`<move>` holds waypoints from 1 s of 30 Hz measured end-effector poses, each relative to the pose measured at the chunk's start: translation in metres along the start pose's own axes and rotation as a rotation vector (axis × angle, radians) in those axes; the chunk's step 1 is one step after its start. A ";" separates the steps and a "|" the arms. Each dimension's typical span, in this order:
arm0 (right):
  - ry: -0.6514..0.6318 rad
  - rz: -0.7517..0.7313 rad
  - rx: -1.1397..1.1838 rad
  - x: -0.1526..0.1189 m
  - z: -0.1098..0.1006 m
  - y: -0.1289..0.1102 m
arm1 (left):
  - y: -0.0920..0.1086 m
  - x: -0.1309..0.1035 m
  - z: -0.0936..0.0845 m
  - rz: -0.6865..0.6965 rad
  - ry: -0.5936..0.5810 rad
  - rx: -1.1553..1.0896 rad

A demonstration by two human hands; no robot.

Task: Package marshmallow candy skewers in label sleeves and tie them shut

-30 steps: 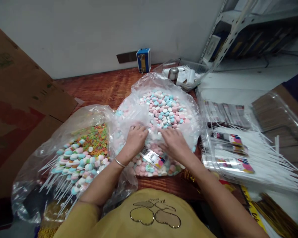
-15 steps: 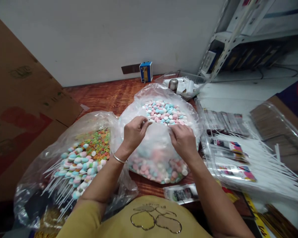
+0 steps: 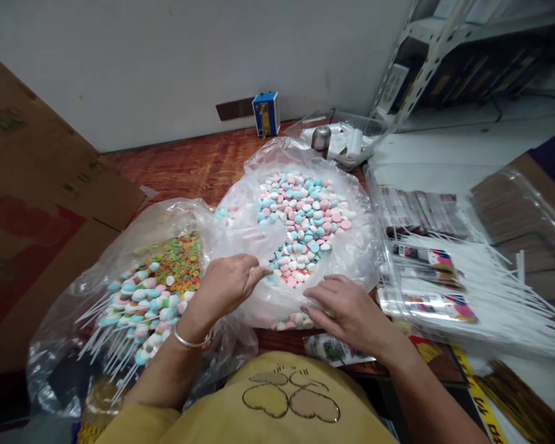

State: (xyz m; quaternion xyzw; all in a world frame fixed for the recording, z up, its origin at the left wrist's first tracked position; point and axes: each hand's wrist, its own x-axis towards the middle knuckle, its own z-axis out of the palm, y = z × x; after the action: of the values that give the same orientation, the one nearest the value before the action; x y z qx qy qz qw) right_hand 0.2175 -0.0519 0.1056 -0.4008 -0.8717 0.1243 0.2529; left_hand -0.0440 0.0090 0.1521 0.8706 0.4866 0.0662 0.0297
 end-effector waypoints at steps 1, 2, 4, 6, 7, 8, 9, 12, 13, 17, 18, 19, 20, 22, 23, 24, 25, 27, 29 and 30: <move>-0.032 -0.007 0.001 -0.001 0.003 -0.001 | 0.000 0.001 0.003 -0.077 0.015 0.040; -0.049 -0.012 0.003 -0.001 0.004 -0.002 | 0.001 0.002 0.005 -0.140 0.040 0.082; -0.024 -0.001 0.023 -0.003 0.001 -0.006 | -0.001 0.004 0.010 -0.212 0.054 0.169; 0.099 0.044 0.042 -0.009 -0.009 -0.010 | -0.006 0.004 0.013 -0.231 -0.015 0.230; 0.177 0.085 0.047 -0.015 -0.015 -0.011 | -0.009 0.004 0.014 -0.246 -0.059 0.247; 0.237 0.132 0.050 -0.022 -0.020 -0.012 | -0.011 0.003 0.015 -0.267 -0.099 0.255; 0.255 0.183 0.051 -0.031 -0.024 -0.012 | -0.013 0.002 0.015 -0.290 -0.131 0.255; 0.007 0.327 0.042 -0.062 -0.020 -0.014 | -0.014 0.000 0.013 -0.333 -0.124 0.218; -0.126 0.366 0.005 -0.072 -0.012 -0.014 | -0.013 0.000 0.012 -0.329 -0.095 0.192; -0.403 0.539 -0.290 -0.103 0.037 -0.013 | -0.005 0.000 0.011 -0.275 0.031 0.085; -0.405 0.575 -0.342 -0.108 0.047 -0.012 | -0.002 -0.001 0.012 -0.252 0.061 0.065; -0.398 0.605 -0.371 -0.112 0.054 -0.010 | 0.000 -0.001 0.013 -0.228 0.097 0.045; -0.389 0.627 -0.382 -0.115 0.059 -0.009 | 0.002 -0.002 0.015 -0.201 0.139 0.023; -0.383 0.646 -0.371 -0.119 0.062 -0.005 | 0.009 -0.002 0.020 -0.133 0.241 -0.025; -0.384 0.650 -0.360 -0.121 0.061 -0.002 | 0.013 -0.003 0.022 -0.086 0.295 -0.051; -0.390 0.651 -0.348 -0.122 0.060 0.000 | 0.017 -0.003 0.024 -0.033 0.341 -0.076; -0.403 0.645 -0.332 -0.122 0.059 0.002 | 0.021 -0.003 0.027 0.024 0.372 -0.100; -0.442 0.628 -0.304 -0.122 0.057 0.007 | 0.030 -0.002 0.031 0.135 0.388 -0.141; -0.486 0.607 -0.289 -0.120 0.057 0.010 | 0.037 -0.003 0.034 0.215 0.376 -0.169; -0.504 0.597 -0.282 -0.119 0.057 0.011 | 0.041 -0.004 0.035 0.244 0.379 -0.179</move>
State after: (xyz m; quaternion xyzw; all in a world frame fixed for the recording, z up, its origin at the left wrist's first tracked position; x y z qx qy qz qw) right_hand 0.2595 -0.1361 0.0125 -0.6236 -0.7605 0.1658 -0.0730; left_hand -0.0067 -0.0151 0.1218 0.8888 0.3668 0.2744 0.0069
